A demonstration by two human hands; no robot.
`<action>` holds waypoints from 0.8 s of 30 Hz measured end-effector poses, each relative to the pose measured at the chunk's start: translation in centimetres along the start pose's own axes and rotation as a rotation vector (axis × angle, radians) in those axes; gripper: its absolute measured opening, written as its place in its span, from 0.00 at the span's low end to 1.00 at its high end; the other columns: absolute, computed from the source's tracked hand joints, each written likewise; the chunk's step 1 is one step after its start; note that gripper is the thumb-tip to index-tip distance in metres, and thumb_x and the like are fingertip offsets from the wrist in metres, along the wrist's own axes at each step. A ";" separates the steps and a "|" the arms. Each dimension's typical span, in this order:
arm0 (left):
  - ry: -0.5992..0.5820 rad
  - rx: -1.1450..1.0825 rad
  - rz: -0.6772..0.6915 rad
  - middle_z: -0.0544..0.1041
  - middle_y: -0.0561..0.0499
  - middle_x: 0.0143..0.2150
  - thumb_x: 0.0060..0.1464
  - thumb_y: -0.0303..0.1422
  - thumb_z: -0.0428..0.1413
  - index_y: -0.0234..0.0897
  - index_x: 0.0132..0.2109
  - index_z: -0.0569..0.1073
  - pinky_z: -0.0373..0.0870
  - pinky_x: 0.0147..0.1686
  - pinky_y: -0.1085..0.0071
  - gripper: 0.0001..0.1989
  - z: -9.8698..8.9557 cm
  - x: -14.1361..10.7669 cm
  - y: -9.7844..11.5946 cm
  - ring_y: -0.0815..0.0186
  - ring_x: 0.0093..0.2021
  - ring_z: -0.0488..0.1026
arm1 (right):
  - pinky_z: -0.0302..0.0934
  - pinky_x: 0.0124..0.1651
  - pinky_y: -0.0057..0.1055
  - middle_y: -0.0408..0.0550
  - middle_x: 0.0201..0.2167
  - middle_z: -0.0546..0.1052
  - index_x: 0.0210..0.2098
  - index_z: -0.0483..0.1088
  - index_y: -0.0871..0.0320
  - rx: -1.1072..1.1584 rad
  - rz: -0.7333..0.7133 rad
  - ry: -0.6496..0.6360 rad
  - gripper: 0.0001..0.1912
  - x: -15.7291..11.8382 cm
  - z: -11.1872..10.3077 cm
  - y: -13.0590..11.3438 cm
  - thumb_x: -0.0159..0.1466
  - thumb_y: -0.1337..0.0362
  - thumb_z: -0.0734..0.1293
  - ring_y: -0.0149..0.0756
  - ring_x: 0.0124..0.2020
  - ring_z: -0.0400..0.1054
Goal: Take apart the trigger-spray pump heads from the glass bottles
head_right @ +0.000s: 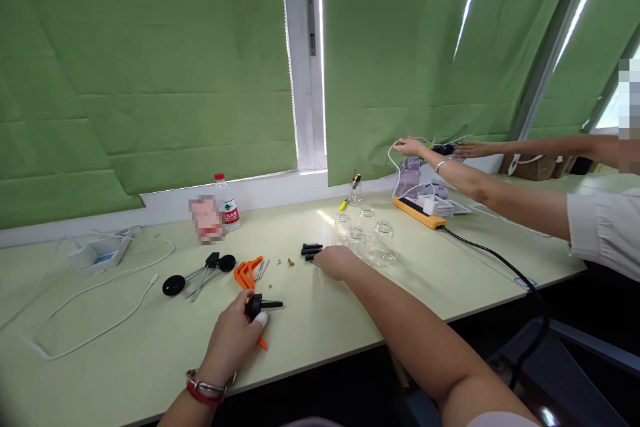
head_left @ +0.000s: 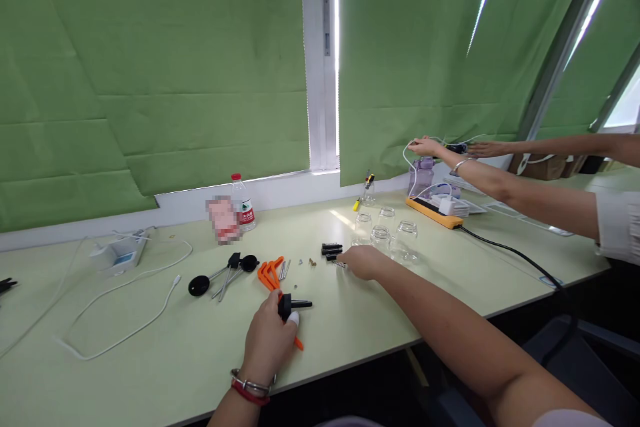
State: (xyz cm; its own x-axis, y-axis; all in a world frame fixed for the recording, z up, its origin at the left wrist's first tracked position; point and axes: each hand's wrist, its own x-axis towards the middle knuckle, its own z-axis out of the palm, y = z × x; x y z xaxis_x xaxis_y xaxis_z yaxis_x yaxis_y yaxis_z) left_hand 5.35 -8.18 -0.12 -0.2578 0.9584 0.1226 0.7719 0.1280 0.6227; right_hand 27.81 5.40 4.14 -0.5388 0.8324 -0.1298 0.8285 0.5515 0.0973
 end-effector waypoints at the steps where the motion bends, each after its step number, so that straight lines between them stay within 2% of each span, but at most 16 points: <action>1: 0.000 -0.002 0.000 0.73 0.42 0.49 0.48 0.34 0.52 0.36 0.54 0.65 0.64 0.41 0.68 0.24 0.0 0.0 0.0 0.56 0.48 0.69 | 0.58 0.33 0.31 0.54 0.37 0.75 0.43 0.70 0.56 -0.009 0.018 0.035 0.17 0.1 -0.1 -0.1 0.56 0.75 0.59 0.44 0.38 0.71; 5: -0.009 -0.016 0.005 0.74 0.43 0.47 0.48 0.34 0.52 0.36 0.54 0.65 0.64 0.39 0.68 0.24 -0.1 0.0 0.1 0.57 0.46 0.71 | 0.55 0.32 0.29 0.54 0.33 0.75 0.37 0.69 0.60 0.005 0.064 0.174 0.09 0.4 0.1 -0.6 0.58 0.73 0.60 0.42 0.36 0.69; 10: -0.008 0.002 0.006 0.73 0.42 0.49 0.48 0.34 0.52 0.36 0.53 0.66 0.64 0.41 0.67 0.23 -0.2 -0.1 0.3 0.56 0.47 0.70 | 0.54 0.37 0.29 0.52 0.35 0.75 0.39 0.69 0.58 0.127 0.027 0.281 0.08 0.8 2.0 -1.7 0.62 0.68 0.60 0.40 0.39 0.68; 16: -0.023 0.001 -0.006 0.73 0.43 0.50 0.48 0.34 0.52 0.36 0.54 0.65 0.64 0.42 0.67 0.24 -0.2 -0.2 0.4 0.57 0.48 0.70 | 0.53 0.39 0.29 0.50 0.36 0.73 0.33 0.70 0.59 0.126 -0.009 0.344 0.05 1.4 4.0 -1.7 0.60 0.70 0.63 0.38 0.40 0.66; 24: -0.018 0.006 0.007 0.73 0.43 0.49 0.48 0.34 0.52 0.37 0.53 0.65 0.64 0.40 0.68 0.23 -0.2 -0.1 0.4 0.57 0.47 0.70 | 0.53 0.37 0.28 0.50 0.38 0.72 0.36 0.71 0.58 0.111 -0.003 0.347 0.07 2.5 3.9 -0.9 0.60 0.70 0.62 0.38 0.41 0.65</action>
State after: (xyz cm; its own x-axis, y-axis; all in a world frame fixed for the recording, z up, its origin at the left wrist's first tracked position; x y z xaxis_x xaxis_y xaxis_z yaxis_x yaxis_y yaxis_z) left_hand 5.57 -8.29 0.24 -0.2418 0.9637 0.1129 0.7774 0.1228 0.6169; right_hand 26.31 6.81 -0.16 -0.5454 0.8101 0.2149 0.8279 0.5608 -0.0127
